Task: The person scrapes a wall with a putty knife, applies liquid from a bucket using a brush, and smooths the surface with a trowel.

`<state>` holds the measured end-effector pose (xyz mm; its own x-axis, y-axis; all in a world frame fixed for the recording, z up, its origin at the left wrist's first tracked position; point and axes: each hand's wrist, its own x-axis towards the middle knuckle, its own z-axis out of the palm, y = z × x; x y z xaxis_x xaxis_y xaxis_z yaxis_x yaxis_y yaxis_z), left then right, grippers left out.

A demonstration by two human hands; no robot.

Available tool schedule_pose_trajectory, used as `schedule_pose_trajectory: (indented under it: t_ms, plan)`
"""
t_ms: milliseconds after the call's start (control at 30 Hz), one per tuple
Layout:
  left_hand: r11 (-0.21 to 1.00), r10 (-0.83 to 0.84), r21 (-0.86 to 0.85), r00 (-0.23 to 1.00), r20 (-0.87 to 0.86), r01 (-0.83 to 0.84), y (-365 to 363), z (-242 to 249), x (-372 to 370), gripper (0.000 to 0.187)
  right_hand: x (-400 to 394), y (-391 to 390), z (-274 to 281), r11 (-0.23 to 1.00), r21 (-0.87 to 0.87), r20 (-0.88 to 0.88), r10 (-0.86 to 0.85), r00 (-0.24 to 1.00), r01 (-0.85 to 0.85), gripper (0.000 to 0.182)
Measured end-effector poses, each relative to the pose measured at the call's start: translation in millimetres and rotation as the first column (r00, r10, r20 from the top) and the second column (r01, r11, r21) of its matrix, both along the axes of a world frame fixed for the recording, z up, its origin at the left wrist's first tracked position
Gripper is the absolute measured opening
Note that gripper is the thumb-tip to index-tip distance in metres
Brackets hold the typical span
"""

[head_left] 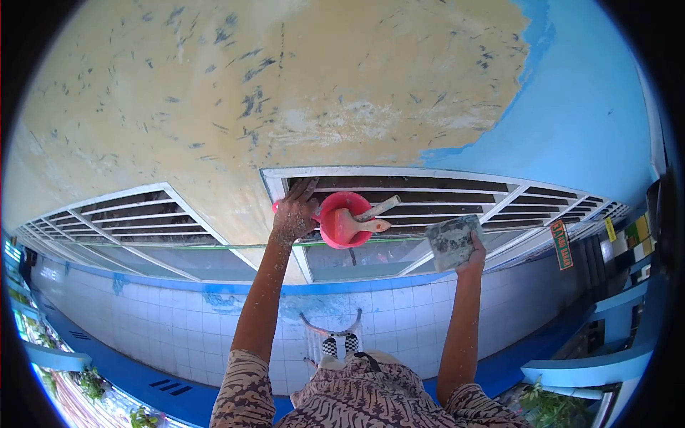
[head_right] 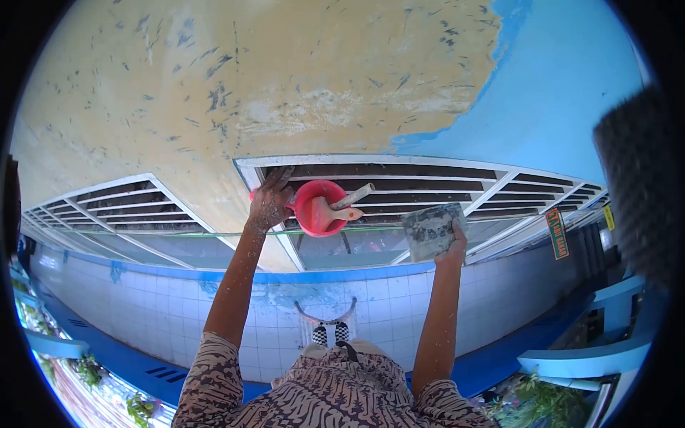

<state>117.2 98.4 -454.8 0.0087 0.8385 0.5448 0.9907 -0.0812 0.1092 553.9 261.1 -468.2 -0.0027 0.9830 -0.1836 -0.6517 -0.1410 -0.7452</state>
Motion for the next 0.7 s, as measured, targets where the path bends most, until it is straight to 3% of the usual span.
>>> schedule_pose_trajectory:
  t_ms: [67,100,133,200,333,400,700]
  plan:
    - [0.999,-0.005,-0.045,0.999,-0.036,0.004,0,3,0,0.032,8,11,-22,0.971,-0.227,-0.221,0.020,0.975,-0.072,0.045]
    - [1.000,-0.012,-0.029,1.000,-0.029,0.012,0,4,0,0.031,6,19,-26,0.963,-0.258,-0.278,0.004,0.961,-0.078,0.040]
    - [1.000,-0.020,-0.015,1.000,-0.021,0.020,0,5,1,0.029,1,27,-31,0.963,-0.259,-0.293,-0.007,0.956,-0.072,0.040]
    - [1.000,-0.022,-0.005,0.999,-0.030,0.022,0,6,3,0.027,-15,41,-31,0.952,-0.277,-0.266,-0.203,0.942,0.127,0.036]
    - [0.999,-0.040,0.005,0.999,-0.036,0.040,1,7,1,0.026,-49,58,-11,0.956,-0.210,-0.332,-0.266,0.905,0.204,0.037]
    - [0.999,-0.029,0.011,0.999,-0.022,0.030,0,11,3,0.020,-62,68,-10,0.961,-0.198,-0.362,-0.256,0.896,0.195,0.036]
    - [0.996,-0.079,-0.040,0.992,-0.101,0.075,5,20,6,0.029,-111,77,9,0.978,-0.207,-0.402,-0.104,0.910,0.020,0.039]
